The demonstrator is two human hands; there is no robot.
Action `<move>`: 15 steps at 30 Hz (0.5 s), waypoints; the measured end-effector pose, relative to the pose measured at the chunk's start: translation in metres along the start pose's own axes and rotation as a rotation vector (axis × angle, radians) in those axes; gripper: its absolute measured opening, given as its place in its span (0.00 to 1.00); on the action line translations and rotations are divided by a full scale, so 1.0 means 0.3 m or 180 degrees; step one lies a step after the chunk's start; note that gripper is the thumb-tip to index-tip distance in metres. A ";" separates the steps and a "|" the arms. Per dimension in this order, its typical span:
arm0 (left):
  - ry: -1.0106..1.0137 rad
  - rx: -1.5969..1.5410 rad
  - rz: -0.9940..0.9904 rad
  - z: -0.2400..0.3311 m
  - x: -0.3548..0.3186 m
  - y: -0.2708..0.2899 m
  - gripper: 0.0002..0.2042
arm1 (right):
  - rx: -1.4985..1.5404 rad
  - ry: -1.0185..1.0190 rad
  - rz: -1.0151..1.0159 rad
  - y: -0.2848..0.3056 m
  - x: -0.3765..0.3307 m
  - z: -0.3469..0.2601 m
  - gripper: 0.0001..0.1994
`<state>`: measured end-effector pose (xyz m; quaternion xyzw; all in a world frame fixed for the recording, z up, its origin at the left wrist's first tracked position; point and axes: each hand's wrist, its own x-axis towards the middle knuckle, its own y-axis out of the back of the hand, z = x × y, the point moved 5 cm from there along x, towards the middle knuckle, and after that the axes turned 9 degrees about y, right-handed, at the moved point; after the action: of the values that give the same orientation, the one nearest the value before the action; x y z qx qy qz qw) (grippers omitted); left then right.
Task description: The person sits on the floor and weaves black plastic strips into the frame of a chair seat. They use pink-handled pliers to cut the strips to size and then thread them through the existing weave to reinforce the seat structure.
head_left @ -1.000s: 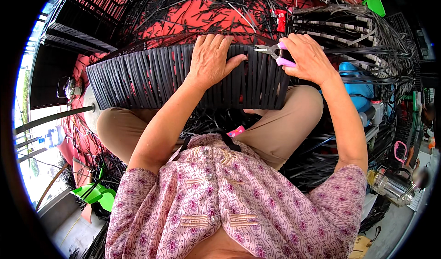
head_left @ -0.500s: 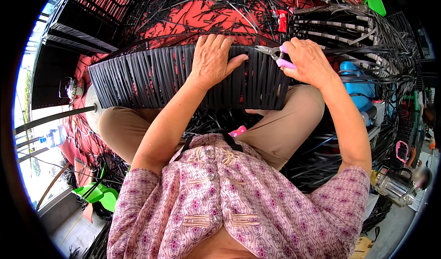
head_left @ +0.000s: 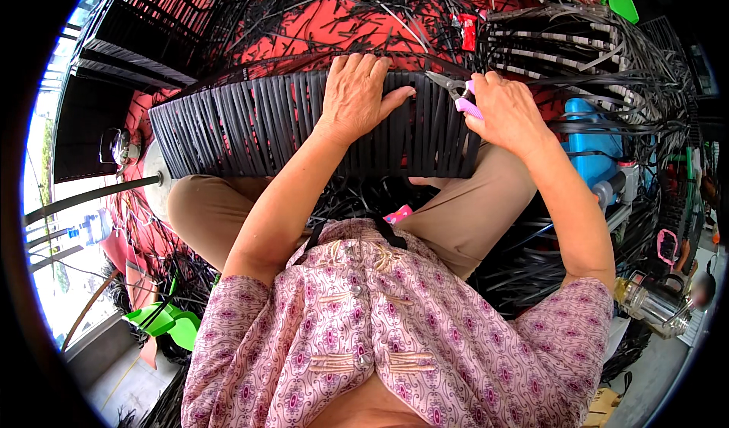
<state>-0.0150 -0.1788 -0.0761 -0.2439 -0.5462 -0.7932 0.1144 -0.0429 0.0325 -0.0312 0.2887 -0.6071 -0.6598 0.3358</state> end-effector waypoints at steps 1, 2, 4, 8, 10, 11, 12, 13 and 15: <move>-0.0004 -0.0003 0.0009 -0.001 0.001 0.000 0.24 | -0.0057 -0.0012 -0.0004 0.000 -0.001 -0.004 0.19; -0.0007 -0.0007 0.0018 -0.004 0.002 -0.001 0.24 | -0.0114 -0.0025 -0.0009 -0.001 0.000 -0.008 0.19; -0.0017 -0.0009 0.0023 -0.002 0.003 -0.003 0.24 | -0.0168 -0.0104 0.0035 -0.012 -0.005 -0.017 0.18; -0.0027 -0.0019 0.0037 0.001 0.002 -0.003 0.25 | 0.0078 -0.0419 -0.0012 -0.016 -0.001 -0.007 0.19; -0.0005 0.0008 0.0037 -0.006 0.001 -0.005 0.25 | 0.0411 -0.0722 0.0413 0.015 -0.016 0.026 0.21; 0.0003 0.0042 0.0030 -0.008 0.003 -0.003 0.25 | 0.0578 -0.0871 0.0626 0.026 -0.030 0.049 0.22; 0.0003 0.0056 0.0010 -0.005 0.003 -0.004 0.25 | 0.0342 -0.0801 0.0772 0.029 -0.049 0.066 0.25; 0.0008 0.0036 0.0014 -0.004 0.003 -0.004 0.25 | 0.0259 -0.0729 0.0606 0.021 -0.065 0.081 0.27; 0.0014 0.0006 0.0024 -0.004 0.006 -0.003 0.25 | 0.0347 -0.0478 0.0567 0.011 -0.087 0.084 0.29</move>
<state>-0.0172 -0.1794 -0.0761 -0.2441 -0.5457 -0.7928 0.1188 -0.0466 0.0683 -0.0262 0.2013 -0.6887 -0.6132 0.3305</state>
